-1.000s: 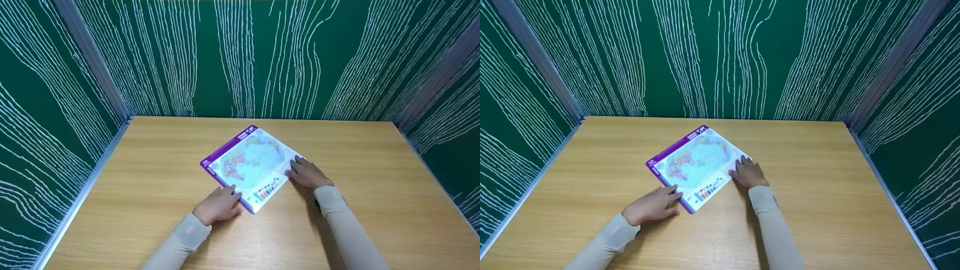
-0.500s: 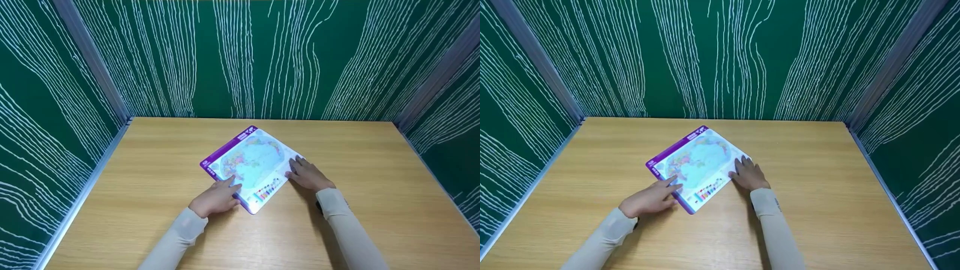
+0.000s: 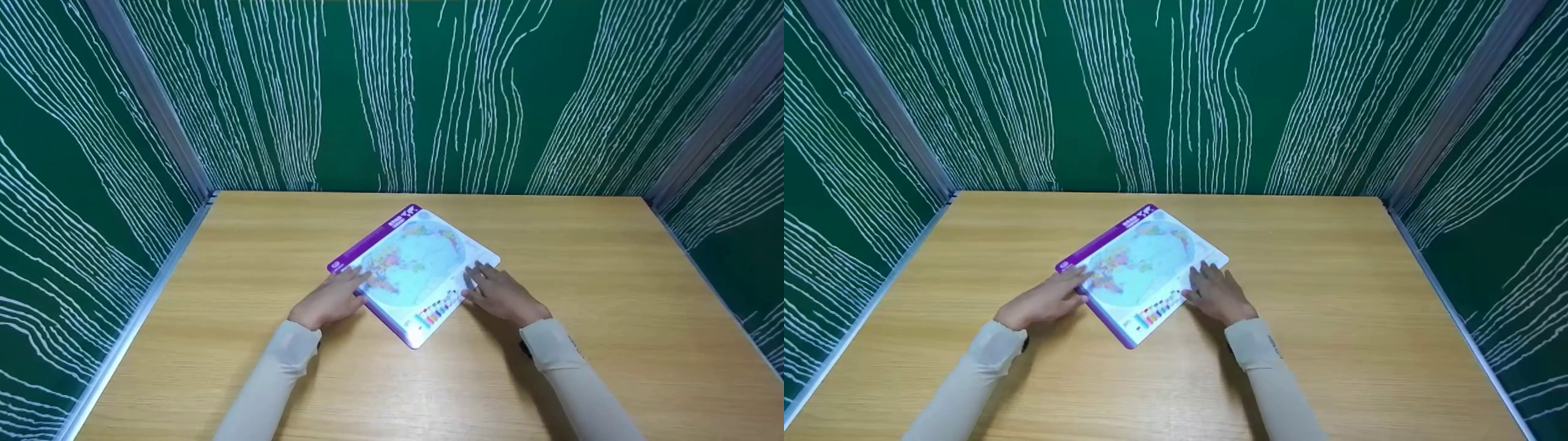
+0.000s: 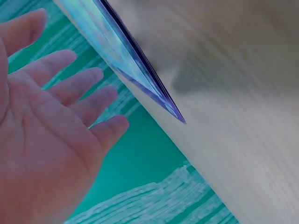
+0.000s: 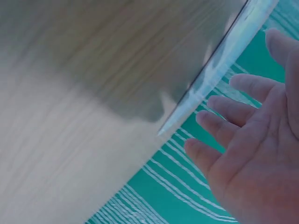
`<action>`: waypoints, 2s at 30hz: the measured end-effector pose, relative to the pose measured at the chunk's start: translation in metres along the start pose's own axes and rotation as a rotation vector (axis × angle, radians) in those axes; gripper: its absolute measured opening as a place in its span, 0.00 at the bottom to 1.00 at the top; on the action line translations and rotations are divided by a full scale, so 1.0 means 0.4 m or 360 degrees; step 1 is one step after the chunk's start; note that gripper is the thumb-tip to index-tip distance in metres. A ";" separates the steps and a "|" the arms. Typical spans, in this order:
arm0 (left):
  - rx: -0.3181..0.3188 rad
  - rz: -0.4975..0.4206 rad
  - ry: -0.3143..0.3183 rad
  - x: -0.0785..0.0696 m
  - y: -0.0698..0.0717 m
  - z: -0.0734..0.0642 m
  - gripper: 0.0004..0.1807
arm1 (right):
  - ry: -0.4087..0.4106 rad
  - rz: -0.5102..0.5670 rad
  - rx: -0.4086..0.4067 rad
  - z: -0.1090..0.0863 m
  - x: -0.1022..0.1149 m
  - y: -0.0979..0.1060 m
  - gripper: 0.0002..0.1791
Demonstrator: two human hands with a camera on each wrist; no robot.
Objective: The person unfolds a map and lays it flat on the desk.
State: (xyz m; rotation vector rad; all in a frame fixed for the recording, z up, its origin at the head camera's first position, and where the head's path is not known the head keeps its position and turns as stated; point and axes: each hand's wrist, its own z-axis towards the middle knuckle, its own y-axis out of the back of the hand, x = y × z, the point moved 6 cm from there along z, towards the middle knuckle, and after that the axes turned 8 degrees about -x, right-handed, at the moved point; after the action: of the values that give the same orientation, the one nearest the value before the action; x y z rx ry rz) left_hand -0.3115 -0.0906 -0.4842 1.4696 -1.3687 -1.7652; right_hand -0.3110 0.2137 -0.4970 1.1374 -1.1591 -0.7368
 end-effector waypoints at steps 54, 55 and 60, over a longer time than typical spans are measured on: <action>0.0085 -0.0002 0.0092 0.110 0.000 0.019 0.31 | 0.0415 -0.0010 -0.0004 -0.071 0.144 -0.059 0.31; 0.0084 -0.0008 0.0098 0.108 -0.001 0.014 0.31 | 0.0404 -0.0006 0.0000 -0.069 0.142 -0.059 0.31; 0.0069 -0.0033 0.0136 0.100 -0.003 -0.006 0.31 | 0.0367 0.0008 0.0001 -0.063 0.129 -0.057 0.31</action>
State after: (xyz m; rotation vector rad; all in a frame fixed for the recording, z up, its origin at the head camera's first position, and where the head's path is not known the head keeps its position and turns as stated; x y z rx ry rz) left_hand -0.3219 -0.1243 -0.5033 1.5691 -1.3610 -1.6750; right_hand -0.2701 0.1676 -0.5023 1.1862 -0.9678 -0.5843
